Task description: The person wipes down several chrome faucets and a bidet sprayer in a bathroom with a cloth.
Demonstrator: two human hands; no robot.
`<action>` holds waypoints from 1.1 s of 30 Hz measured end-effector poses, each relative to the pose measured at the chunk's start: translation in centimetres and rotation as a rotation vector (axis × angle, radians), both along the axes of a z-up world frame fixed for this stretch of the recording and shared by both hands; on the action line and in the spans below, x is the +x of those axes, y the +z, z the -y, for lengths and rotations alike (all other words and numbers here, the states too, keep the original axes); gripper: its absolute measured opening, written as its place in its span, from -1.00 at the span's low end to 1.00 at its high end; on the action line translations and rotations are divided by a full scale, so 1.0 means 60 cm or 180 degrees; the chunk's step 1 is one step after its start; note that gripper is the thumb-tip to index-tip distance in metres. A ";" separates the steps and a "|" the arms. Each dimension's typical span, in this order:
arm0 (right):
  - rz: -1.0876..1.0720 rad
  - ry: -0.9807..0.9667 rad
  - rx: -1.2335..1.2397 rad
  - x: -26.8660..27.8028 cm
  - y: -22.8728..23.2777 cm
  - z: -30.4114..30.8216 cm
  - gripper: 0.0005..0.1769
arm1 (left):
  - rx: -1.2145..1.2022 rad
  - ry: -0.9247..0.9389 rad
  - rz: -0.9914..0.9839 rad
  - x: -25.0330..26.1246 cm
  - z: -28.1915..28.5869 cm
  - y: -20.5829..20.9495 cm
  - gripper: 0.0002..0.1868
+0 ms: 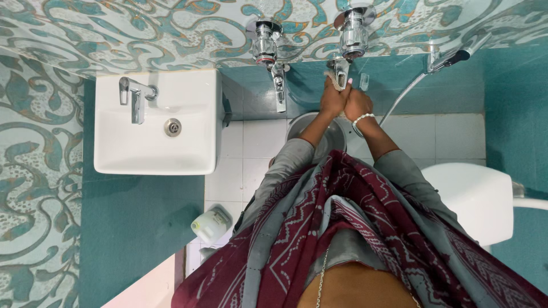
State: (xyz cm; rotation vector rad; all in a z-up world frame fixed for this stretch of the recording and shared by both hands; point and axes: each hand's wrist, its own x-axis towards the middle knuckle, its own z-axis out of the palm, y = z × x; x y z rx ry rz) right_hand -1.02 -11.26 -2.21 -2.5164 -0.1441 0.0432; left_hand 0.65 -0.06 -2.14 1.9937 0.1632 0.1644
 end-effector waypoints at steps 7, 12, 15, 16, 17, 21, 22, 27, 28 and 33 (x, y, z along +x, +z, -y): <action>0.0183 0.0074 0.0541 -0.045 -0.033 -0.004 -0.59 | 0.0965 -0.0141 0.1240 -0.057 -0.009 0.007 -0.32; 0.0098 0.0333 0.0476 -0.135 -0.108 -0.012 -0.64 | 0.2512 -0.1349 0.0913 -0.154 -0.027 0.044 -0.08; 0.0040 0.0204 0.0357 -0.144 -0.119 -0.004 -0.69 | 0.2910 -0.1419 0.1384 -0.154 -0.045 0.052 -0.11; 0.0029 0.0162 0.0348 -0.143 -0.119 0.001 -0.71 | 0.2742 -0.1456 0.1280 -0.148 -0.045 0.053 -0.09; 0.0023 0.0104 0.0505 -0.143 -0.119 0.006 -0.72 | 0.2568 -0.1504 0.1160 -0.142 -0.042 0.054 -0.06; 0.0153 -0.0331 0.1080 -0.126 -0.110 0.020 -0.72 | 0.2082 -0.1112 0.1187 -0.108 -0.025 0.060 -0.07; 0.0225 -0.0486 0.1207 -0.123 -0.107 0.022 -0.70 | 0.2067 -0.1175 0.1150 -0.104 -0.025 0.063 -0.07; 0.1081 -0.0524 0.0167 -0.119 -0.087 0.014 -0.81 | 0.2162 -0.1255 0.1035 -0.103 -0.035 0.059 -0.09; 0.1238 -0.0515 0.0184 -0.122 -0.083 0.011 -0.76 | 0.2243 -0.1232 0.1061 -0.104 -0.036 0.054 -0.10; 0.0480 -0.0219 0.1388 -0.110 -0.076 0.006 -0.75 | 0.2199 -0.0697 0.0862 -0.133 -0.040 0.034 -0.16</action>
